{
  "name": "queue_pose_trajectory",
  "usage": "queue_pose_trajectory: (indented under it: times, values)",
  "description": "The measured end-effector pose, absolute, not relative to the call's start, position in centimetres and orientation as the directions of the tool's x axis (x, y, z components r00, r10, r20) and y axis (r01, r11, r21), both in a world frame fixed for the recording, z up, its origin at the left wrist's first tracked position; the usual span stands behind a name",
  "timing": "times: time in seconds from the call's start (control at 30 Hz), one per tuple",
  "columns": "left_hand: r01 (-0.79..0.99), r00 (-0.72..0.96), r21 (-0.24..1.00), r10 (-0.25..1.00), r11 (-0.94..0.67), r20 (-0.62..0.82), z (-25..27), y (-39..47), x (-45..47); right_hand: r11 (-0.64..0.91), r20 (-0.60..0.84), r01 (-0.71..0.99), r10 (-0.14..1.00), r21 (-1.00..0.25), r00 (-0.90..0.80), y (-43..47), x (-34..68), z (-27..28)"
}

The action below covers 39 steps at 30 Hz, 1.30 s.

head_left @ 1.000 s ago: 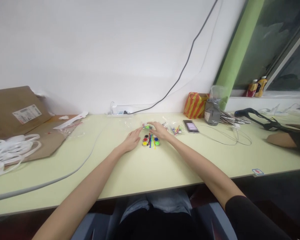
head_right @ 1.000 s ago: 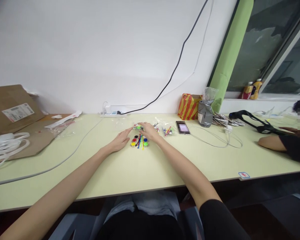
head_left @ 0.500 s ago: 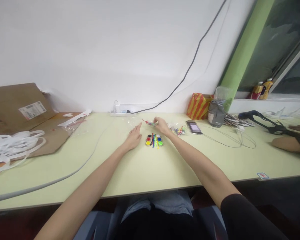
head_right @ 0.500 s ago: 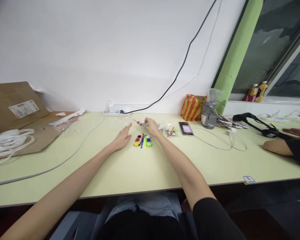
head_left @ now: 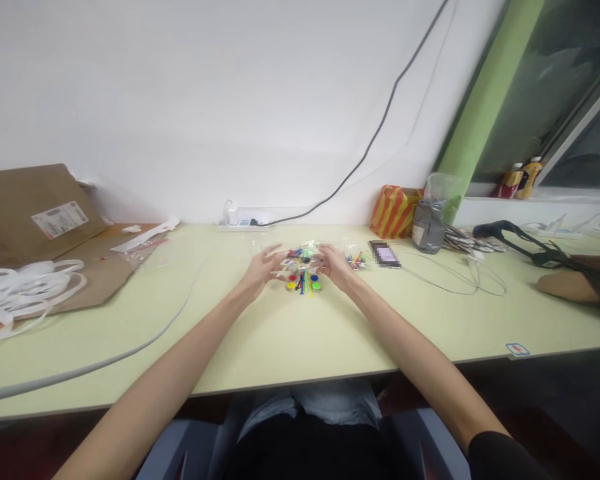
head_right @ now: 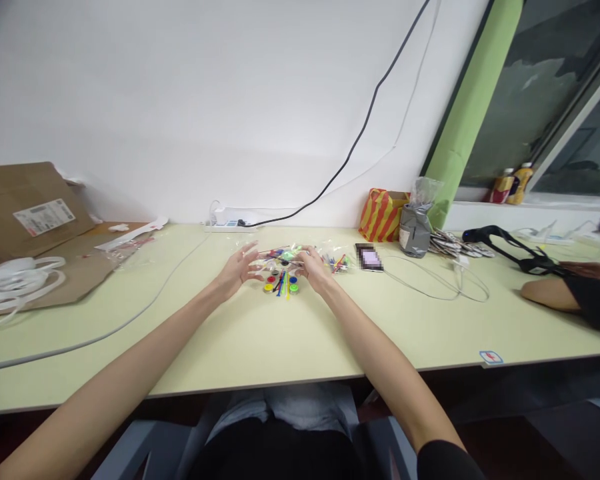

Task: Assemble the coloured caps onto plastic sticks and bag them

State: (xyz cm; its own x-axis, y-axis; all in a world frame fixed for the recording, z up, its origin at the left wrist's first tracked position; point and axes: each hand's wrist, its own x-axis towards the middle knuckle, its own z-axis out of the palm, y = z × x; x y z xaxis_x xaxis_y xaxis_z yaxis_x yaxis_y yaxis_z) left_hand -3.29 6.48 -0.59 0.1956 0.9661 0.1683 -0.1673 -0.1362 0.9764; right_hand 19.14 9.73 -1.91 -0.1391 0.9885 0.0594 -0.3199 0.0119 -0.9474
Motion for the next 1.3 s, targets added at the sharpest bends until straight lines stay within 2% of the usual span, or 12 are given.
queue_pose_trajectory:
  times: [0.13,0.33,0.67,0.77,0.87,1.0,1.1,1.2,1.3]
  values:
    - [-0.145,0.123,0.982,0.982,-0.122,0.141,-0.6,4.9,-3.1,0.03,0.104,-0.326,0.972,-0.945,-0.212,8.0,18.8,-1.2]
    - [-0.276,0.024,0.961,1.0,-0.005,0.012,-0.5,4.8,-3.1,0.178,0.19,-0.091,0.969,-0.98,-0.158,6.9,18.4,-0.6]
    - [-0.408,0.051,0.909,0.996,0.087,-0.072,-0.9,5.8,-3.2,0.436,0.423,0.058,0.892,-0.898,-0.161,7.1,18.3,1.9]
    - [-0.475,0.037,0.873,0.994,0.108,-0.103,-0.9,6.3,-3.7,0.547,0.523,0.166,0.835,-0.82,-0.171,7.6,16.5,4.1]
    - [-0.509,0.032,0.853,0.993,0.113,-0.112,-0.8,6.7,-4.1,0.683,0.653,0.307,0.727,-0.662,-0.211,8.5,14.4,6.8]
    - [-0.528,-0.042,0.842,0.987,0.108,-0.153,-1.1,7.3,-4.6,0.719,0.714,0.468,0.661,-0.514,-0.232,10.4,12.8,10.0]
    - [-0.522,-0.095,0.85,0.984,0.079,-0.15,-1.2,7.7,-5.1,0.741,0.737,0.428,0.641,-0.518,-0.217,11.9,13.5,11.2]
    - [-0.493,-0.151,0.868,0.978,0.054,-0.147,-1.0,8.2,-6.1,0.741,0.748,0.325,0.651,-0.588,-0.131,12.4,15.6,11.2]
    - [-0.332,-0.206,0.943,0.975,0.004,-0.077,-0.7,8.7,-7.4,0.71,0.732,0.233,0.681,-0.665,0.011,11.7,18.2,9.6]
